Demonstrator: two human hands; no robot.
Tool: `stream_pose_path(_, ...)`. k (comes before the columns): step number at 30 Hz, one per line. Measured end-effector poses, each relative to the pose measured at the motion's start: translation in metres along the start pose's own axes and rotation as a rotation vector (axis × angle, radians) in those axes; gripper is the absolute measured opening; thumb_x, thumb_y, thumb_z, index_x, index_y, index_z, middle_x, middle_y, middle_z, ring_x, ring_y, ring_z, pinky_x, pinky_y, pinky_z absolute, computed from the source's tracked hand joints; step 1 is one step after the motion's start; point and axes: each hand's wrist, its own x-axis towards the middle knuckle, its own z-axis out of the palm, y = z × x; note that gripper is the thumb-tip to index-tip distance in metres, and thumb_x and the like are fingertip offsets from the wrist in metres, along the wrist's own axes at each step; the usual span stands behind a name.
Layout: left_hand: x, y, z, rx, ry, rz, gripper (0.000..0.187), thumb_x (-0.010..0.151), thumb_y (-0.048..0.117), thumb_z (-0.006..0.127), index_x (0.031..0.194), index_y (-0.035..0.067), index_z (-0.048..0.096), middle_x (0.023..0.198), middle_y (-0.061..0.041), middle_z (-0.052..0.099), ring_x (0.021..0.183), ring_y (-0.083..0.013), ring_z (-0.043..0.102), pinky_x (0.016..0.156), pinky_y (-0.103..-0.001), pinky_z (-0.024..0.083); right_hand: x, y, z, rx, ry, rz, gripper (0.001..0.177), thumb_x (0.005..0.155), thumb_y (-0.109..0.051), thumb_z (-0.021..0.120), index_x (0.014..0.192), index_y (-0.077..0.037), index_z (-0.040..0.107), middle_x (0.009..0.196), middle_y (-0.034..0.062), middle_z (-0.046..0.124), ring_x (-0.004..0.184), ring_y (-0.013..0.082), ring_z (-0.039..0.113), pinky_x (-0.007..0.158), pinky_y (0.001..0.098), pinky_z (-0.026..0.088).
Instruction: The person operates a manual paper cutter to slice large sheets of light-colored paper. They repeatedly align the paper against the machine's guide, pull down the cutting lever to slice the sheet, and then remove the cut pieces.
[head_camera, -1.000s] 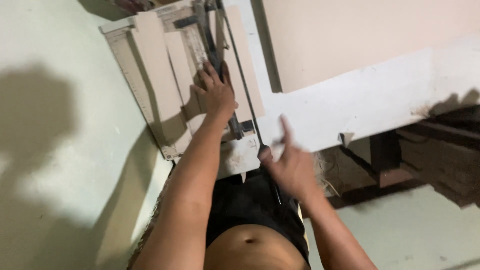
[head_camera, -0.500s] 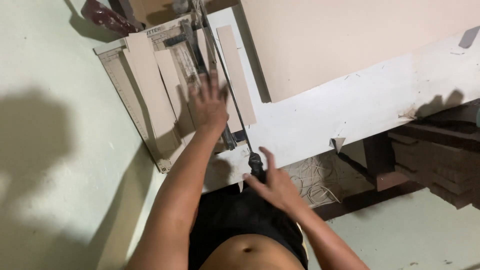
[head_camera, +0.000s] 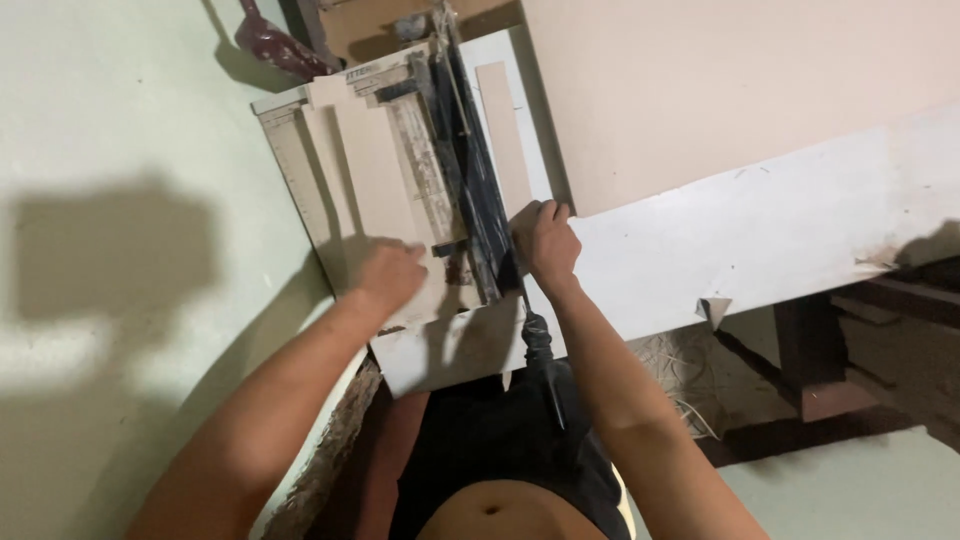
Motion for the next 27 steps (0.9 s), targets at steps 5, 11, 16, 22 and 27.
stream_pose_path(5,-0.017,-0.023,-0.060,-0.111,-0.148,-0.103,0.043,0.088,0.000,0.070,0.127,0.015,0.064,0.145,-0.014,0.045,0.121,-0.0390,0.060,0.087,-0.048,0.051,0.002,0.019,-0.005,0.505,0.000,-0.045,0.022,0.099,-0.020,0.069,0.116,-0.017,0.055,0.100,0.0045,0.072,0.098,0.0326,0.074,0.084,0.0500,0.054)
stream_pose_path(11,0.010,-0.005,-0.038,-0.374,0.114,-0.218,0.032,0.094,0.016,0.070,0.125,0.010,0.066,0.145,-0.018,0.048,0.107,-0.0385,0.064,0.083,-0.052,0.055,-0.004,0.033,0.044,0.555,-0.095,-0.054,0.022,0.100,-0.031,0.064,0.117,-0.024,0.050,0.108,0.0048,0.075,0.104,0.0369,0.072,0.091,0.0537,0.054)
stream_pose_path(16,0.041,0.013,-0.063,-0.541,0.026,-0.356,0.047,0.099,0.024,0.064,0.144,0.017,0.053,0.152,-0.017,0.037,0.129,-0.0387,0.047,0.103,-0.054,0.041,-0.027,-0.008,-0.020,0.489,-0.131,-0.055,0.017,0.102,-0.018,0.060,0.118,-0.021,0.057,0.110,0.0039,0.075,0.109,0.0315,0.072,0.092,0.0471,0.055)
stream_pose_path(22,0.071,0.014,-0.097,-0.795,0.019,-0.663,0.078,0.094,0.032,0.074,0.160,0.021,0.032,0.161,-0.028,0.020,0.149,-0.0507,0.022,0.116,-0.065,0.028,-0.029,0.005,-0.013,0.819,-0.225,-0.043,0.020,0.104,-0.018,0.059,0.122,-0.022,0.066,0.121,0.0070,0.072,0.115,0.0308,0.070,0.098,0.0466,0.054)
stream_pose_path(27,0.086,0.011,-0.081,-0.829,0.019,-0.724,0.090,0.089,0.032,0.081,0.161,0.022,0.028,0.165,-0.029,0.014,0.152,-0.0508,0.015,0.120,-0.070,0.013,-0.039,-0.002,-0.014,0.839,-0.252,-0.006,0.021,0.105,-0.020,0.057,0.123,-0.020,0.067,0.126,0.0090,0.071,0.119,0.0330,0.068,0.100,0.0495,0.053)
